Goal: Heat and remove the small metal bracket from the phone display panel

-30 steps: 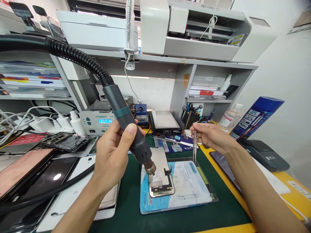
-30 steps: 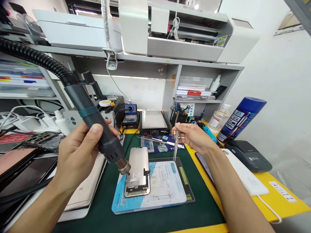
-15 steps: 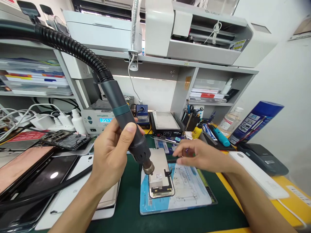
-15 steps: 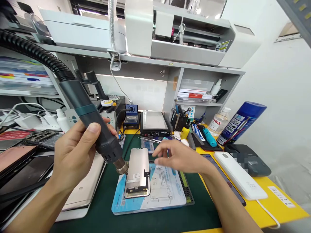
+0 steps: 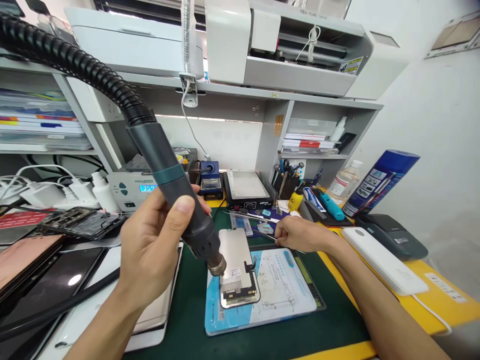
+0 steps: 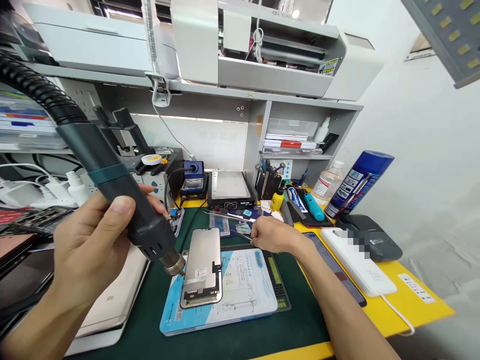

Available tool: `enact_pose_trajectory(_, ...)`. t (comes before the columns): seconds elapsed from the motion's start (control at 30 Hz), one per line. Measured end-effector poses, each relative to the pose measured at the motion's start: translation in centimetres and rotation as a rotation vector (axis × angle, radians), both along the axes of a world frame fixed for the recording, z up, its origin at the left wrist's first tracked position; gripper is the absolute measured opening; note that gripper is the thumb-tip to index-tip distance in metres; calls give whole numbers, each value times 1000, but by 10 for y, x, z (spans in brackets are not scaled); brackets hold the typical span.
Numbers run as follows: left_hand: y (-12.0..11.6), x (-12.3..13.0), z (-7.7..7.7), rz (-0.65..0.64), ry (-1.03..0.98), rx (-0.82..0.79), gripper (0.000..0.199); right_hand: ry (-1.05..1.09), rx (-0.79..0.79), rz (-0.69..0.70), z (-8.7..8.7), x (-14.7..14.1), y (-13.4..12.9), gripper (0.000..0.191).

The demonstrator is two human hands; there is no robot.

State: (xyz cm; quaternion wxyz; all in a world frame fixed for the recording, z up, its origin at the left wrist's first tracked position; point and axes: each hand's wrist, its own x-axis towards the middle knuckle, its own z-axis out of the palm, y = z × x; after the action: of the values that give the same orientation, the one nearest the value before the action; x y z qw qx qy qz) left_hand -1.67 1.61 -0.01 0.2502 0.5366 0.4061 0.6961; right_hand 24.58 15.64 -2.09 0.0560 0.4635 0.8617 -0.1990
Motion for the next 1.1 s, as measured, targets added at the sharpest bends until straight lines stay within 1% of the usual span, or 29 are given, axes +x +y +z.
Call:
enact_pose_trajectory(0.07, 1, 0, -1, -2, 0, -2, 33, 39, -14, 21, 3, 1, 0, 9)
enact_pose_trajectory(0.17, 2, 1, -1, -2, -12, -8, 32, 128, 31, 0, 17, 8, -2, 9)
enact_pose_trajectory(0.23, 2, 3, 0, -3, -24, -8, 31, 269, 41, -43, 27, 11, -5, 20)
enact_pose_trajectory(0.27, 1, 4, 1, -5, -29, -7, 30, 399, -6, -60, 31, 11, -8, 26)
enact_pose_trajectory(0.3, 0, 4, 1, -6, -34, -2, 30, 592, -111, -82, 34, 8, -12, 29)
enact_pose_trajectory(0.37, -1, 5, 2, -7, -38, 9, 31, 927, -364, -75, 34, -2, -21, 34)
enact_pose_trajectory(0.4, -1, 5, 3, -4, -39, 15, 31, 1009, -471, -62, 32, -9, -26, 34)
enact_pose_trajectory(0.43, -2, 5, 3, -2, -40, 22, 31, 1035, -537, -44, 29, -16, -32, 34)
enact_pose_trajectory(0.5, -1, 5, 2, 4, -38, 32, 30, 1041, -620, -36, 21, -31, -43, 33)
enact_pose_trajectory(0.63, 0, 5, 1, -3, -22, 37, 30, 1099, -613, -24, 7, -49, -57, 31)
enact_pose_trajectory(0.7, 1, 6, 1, -11, -16, 32, 30, 1116, -605, -38, 3, -53, -61, 31)
enact_pose_trajectory(0.83, 0, 8, 0, -11, -11, 5, 28, 1076, -640, -53, 1, -59, -64, 32)
enact_pose_trajectory(0.93, 0, 9, 0, -9, -11, -15, 27, 1062, -649, -79, -2, -62, -64, 35)
enact_pose_trajectory(1.1, 1, 8, 0, -18, 1, -2, 29, 1061, -670, -101, -8, -63, -61, 38)
